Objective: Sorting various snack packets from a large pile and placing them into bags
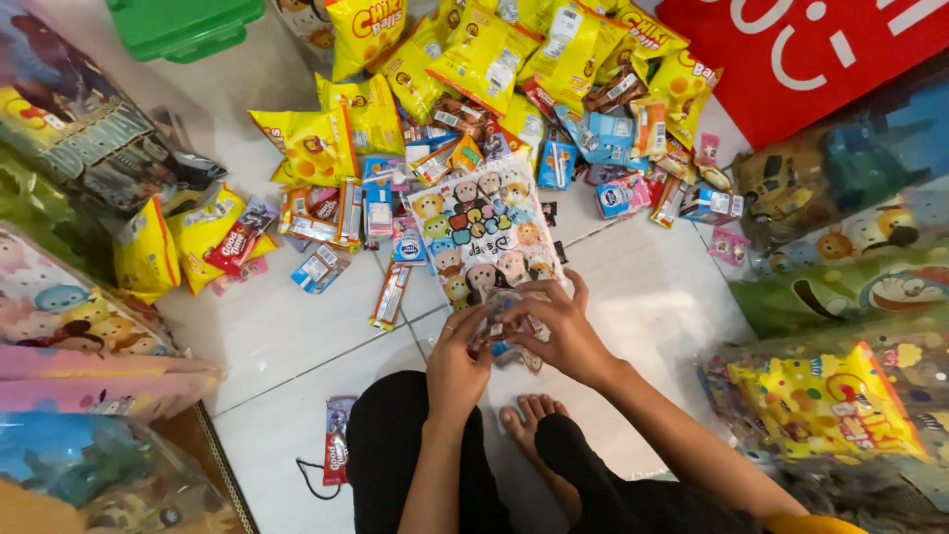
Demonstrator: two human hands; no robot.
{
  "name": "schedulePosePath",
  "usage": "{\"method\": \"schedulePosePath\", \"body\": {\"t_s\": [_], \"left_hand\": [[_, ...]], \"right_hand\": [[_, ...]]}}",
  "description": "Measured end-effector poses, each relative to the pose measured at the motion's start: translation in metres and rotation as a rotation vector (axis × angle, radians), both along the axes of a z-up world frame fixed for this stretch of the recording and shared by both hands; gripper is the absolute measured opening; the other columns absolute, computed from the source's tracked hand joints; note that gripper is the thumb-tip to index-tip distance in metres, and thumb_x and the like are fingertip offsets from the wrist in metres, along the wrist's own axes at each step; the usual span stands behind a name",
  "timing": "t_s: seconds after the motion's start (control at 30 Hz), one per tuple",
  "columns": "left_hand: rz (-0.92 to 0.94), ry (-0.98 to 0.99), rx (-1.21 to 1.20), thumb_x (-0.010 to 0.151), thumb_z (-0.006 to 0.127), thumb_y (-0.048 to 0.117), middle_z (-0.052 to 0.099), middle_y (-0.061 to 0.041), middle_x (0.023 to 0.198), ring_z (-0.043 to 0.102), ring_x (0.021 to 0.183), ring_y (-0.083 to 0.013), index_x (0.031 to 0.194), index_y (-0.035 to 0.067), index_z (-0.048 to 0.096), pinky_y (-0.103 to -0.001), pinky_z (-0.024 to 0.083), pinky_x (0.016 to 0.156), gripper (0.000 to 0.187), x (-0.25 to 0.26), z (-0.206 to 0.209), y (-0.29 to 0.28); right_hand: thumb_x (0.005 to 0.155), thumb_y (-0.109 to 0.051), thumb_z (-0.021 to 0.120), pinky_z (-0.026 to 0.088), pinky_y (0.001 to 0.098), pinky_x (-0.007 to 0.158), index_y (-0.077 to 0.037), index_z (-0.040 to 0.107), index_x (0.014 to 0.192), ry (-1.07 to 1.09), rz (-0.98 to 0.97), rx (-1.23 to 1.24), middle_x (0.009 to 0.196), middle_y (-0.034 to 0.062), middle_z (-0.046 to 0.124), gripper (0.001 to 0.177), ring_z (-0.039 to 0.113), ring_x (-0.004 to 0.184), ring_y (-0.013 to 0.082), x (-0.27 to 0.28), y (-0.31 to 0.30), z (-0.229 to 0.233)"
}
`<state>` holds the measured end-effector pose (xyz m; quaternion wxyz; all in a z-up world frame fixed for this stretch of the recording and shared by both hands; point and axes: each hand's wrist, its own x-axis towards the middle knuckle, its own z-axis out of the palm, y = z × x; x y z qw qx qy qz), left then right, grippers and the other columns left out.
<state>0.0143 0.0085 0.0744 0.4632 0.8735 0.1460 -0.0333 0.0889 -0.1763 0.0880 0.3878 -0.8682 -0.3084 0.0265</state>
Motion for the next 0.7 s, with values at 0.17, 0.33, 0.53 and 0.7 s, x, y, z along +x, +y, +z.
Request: {"method": "schedulePosePath", "body": {"t_s": [0.17, 0.33, 0.53, 0.7], "left_hand": [[0.04, 0.026, 0.014, 0.079, 0.07, 0.013, 0.062, 0.011, 0.136, 0.072, 0.106, -0.0277, 0.133, 0.03, 0.068, -0.047, 0.06, 0.091, 0.057, -0.001, -0.01, -0.004], [0.035, -0.001, 0.015, 0.08, 0.067, 0.012, 0.061, 0.013, 0.135, 0.073, 0.104, -0.0291, 0.135, 0.033, 0.067, -0.048, 0.061, 0.089, 0.059, 0.001, -0.02, -0.007], [0.02, -0.037, 0.004, 0.078, 0.067, 0.009, 0.064, 0.01, 0.135, 0.071, 0.11, -0.0301, 0.134, 0.033, 0.068, -0.047, 0.061, 0.089, 0.061, 0.004, -0.016, -0.006], [-0.033, -0.1, -0.039, 0.081, 0.062, -0.002, 0.063, 0.0, 0.14, 0.065, 0.122, -0.0235, 0.134, 0.02, 0.066, -0.036, 0.058, 0.086, 0.057, 0.005, -0.013, -0.005]], "right_hand": [[0.087, -0.025, 0.074, 0.02, 0.0696, 0.114, -0.024, 0.066, 0.094, -0.461, 0.012, -0.356, 0.085, -0.0016, 0.07, 0.01, 0.056, 0.126, 0.0219, 0.006, 0.01, -0.037], [0.088, -0.012, 0.07, 0.02, 0.073, 0.114, -0.02, 0.069, 0.09, -0.54, 0.052, -0.437, 0.089, 0.0008, 0.076, 0.008, 0.059, 0.127, 0.0278, 0.007, 0.023, -0.071], [0.086, -0.013, 0.068, 0.022, 0.0735, 0.115, -0.017, 0.074, 0.091, -0.594, 0.042, -0.387, 0.096, 0.0025, 0.077, 0.008, 0.058, 0.129, 0.0289, 0.007, 0.02, -0.096], [0.097, -0.011, 0.064, 0.012, 0.0792, 0.112, -0.019, 0.078, 0.105, -0.297, 0.159, -0.229, 0.114, -0.0063, 0.076, 0.018, 0.045, 0.136, 0.0372, 0.014, 0.005, -0.049]]}}
